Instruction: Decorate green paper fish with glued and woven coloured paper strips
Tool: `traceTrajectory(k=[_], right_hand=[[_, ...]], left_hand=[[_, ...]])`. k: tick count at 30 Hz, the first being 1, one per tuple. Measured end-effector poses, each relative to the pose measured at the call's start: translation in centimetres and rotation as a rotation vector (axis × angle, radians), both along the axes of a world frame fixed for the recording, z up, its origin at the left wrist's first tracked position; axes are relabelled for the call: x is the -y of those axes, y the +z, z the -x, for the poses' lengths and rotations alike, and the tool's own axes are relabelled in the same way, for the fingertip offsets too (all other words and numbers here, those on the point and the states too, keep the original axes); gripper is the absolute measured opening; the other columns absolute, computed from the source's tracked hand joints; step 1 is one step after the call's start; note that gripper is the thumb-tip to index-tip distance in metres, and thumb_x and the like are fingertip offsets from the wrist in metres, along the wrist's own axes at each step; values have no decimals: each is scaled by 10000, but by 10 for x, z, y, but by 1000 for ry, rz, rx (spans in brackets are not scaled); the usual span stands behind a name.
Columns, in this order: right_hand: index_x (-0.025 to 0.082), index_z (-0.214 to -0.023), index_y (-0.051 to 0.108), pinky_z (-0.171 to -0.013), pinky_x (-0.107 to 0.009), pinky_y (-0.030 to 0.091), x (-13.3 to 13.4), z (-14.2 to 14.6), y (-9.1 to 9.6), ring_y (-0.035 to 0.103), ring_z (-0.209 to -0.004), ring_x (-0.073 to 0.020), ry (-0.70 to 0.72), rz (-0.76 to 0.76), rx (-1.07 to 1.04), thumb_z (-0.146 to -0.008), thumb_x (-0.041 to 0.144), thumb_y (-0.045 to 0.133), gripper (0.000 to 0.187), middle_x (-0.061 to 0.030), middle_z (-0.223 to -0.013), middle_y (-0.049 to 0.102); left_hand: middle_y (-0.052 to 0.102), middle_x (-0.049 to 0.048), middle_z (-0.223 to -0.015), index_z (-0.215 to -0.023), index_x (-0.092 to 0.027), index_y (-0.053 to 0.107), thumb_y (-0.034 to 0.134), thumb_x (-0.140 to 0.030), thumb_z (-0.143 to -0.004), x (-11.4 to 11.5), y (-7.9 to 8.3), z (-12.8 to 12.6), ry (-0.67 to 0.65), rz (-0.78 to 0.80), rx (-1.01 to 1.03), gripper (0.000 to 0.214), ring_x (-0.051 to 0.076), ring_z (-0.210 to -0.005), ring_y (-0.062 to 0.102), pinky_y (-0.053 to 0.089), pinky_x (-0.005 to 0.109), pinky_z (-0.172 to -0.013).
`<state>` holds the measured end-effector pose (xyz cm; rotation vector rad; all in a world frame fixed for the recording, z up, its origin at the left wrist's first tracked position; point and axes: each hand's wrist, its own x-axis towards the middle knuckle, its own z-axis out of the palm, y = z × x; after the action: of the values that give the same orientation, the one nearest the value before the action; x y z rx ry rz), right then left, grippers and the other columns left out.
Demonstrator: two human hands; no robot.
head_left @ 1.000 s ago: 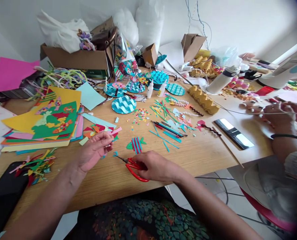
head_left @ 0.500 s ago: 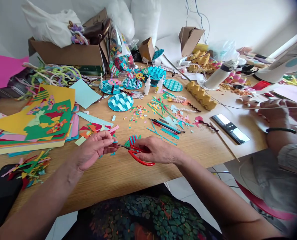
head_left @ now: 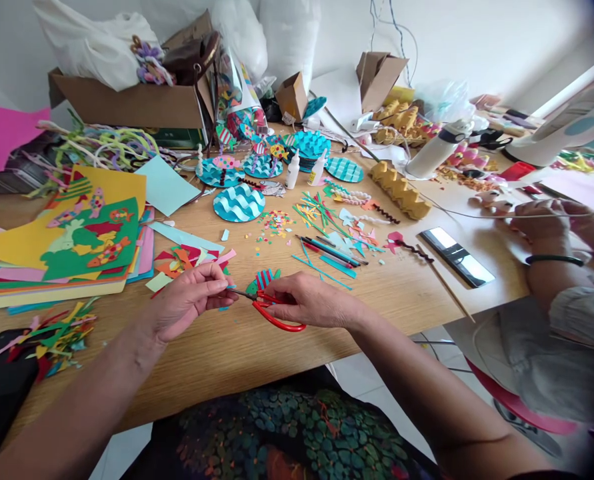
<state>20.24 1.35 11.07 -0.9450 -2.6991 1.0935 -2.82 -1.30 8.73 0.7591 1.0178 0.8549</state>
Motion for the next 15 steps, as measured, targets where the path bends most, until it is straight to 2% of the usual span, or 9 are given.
traceTrajectory(k=[15], right_hand=[[136,-911,608,-551,-205,254,-1,-1,-6,440,-617,-78,16,28,-20,-856,321,497,223,-11,-737,580]], left_hand=[[619,-18,-736,-642,-150,575,723,-211,-669,2,-2,0,-22,-5,-3,162,110,-675,639,529,201,-652]])
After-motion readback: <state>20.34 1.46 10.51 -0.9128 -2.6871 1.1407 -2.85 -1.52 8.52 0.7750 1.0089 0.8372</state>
